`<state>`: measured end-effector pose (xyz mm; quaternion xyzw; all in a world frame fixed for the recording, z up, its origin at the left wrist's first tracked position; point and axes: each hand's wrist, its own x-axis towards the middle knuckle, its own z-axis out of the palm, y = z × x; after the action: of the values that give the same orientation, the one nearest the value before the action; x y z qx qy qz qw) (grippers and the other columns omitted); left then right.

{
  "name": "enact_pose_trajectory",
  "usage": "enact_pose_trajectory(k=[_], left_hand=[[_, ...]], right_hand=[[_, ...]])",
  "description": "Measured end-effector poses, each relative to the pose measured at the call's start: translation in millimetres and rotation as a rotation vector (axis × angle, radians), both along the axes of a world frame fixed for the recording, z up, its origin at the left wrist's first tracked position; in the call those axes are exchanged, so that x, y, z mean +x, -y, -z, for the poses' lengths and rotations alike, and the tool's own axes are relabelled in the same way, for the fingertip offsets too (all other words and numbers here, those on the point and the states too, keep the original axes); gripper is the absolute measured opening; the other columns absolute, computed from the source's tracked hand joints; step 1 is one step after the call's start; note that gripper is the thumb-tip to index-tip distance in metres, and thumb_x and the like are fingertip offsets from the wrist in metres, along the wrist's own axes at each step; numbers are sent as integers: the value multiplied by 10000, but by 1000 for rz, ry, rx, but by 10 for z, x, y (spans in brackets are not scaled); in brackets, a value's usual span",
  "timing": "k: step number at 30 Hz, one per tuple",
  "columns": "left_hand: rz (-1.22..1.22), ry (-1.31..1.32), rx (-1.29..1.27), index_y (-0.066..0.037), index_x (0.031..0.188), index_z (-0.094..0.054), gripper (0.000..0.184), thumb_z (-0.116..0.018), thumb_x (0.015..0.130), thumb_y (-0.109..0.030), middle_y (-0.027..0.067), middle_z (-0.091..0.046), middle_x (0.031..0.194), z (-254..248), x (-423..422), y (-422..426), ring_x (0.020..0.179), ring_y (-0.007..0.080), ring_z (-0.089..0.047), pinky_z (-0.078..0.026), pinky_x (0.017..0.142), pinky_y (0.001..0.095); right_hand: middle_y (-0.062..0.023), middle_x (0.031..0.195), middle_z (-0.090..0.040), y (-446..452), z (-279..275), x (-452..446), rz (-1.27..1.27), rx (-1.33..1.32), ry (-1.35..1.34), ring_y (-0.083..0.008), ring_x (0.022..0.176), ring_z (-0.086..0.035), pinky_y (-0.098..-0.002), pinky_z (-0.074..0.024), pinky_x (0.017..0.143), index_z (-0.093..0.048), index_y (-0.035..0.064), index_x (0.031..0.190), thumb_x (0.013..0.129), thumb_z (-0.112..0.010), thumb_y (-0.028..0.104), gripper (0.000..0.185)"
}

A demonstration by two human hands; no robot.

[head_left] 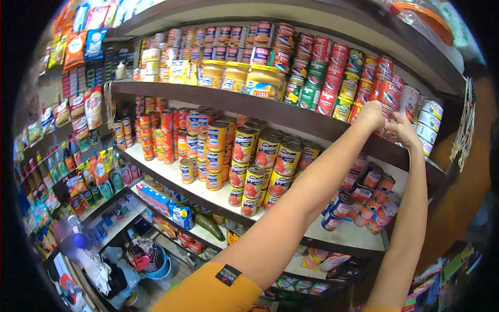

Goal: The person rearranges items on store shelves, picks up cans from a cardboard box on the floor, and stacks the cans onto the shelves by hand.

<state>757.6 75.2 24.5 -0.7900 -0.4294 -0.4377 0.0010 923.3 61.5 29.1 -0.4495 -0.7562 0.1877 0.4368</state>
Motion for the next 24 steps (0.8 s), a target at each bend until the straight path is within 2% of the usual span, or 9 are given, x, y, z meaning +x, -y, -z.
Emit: enact_pose_trajectory(k=[1,8,12,16,19,24], left_hand=[[1,14,-18,31,985,-653,596,-867,512,-263,229,-644,1047,-7,1,20,1006,306,-633,-520,847,367],[19,34,33,34,991,-653,607,-862,505,-263,234,-645,1033,19,27,7,996,314,-636,-518,852,370],[-3,58,46,43,982,-650,663,-865,482,-334,233,-651,1023,43,-48,181,988,315,-641,-514,863,379],[-26,26,57,42,983,-647,669,-864,480,-342,234,-650,1025,22,-76,256,993,313,-640,-513,864,384],[-3,3,101,39,979,-649,580,-829,547,-305,239,-648,1021,42,-72,208,990,316,-639,-510,857,390],[19,40,103,27,975,-653,522,-819,592,-285,239,-646,1020,42,-74,212,1002,319,-631,-506,866,390]], right_hand=[[-50,812,-565,30,-4,3,19,-34,14,-134,649,-575,-275,-447,505,-482,40,990,800,-629,138,259],[-48,777,-591,67,-12,-43,72,5,71,-112,582,-552,-244,-394,442,-492,25,1048,803,-632,149,308],[-97,783,-639,225,-4,-145,156,79,91,-119,568,-588,-241,-424,434,-499,-33,1111,762,-682,141,431],[-126,788,-650,243,22,-154,225,118,-76,-142,591,-611,-256,-467,475,-411,-82,1303,740,-706,146,674],[-96,788,-643,265,31,-162,184,43,34,-135,618,-614,-253,-477,513,-461,-81,1239,787,-679,155,555],[-75,764,-636,238,24,-152,135,52,62,-126,624,-612,-265,-495,546,-486,-71,1188,826,-673,189,483]])
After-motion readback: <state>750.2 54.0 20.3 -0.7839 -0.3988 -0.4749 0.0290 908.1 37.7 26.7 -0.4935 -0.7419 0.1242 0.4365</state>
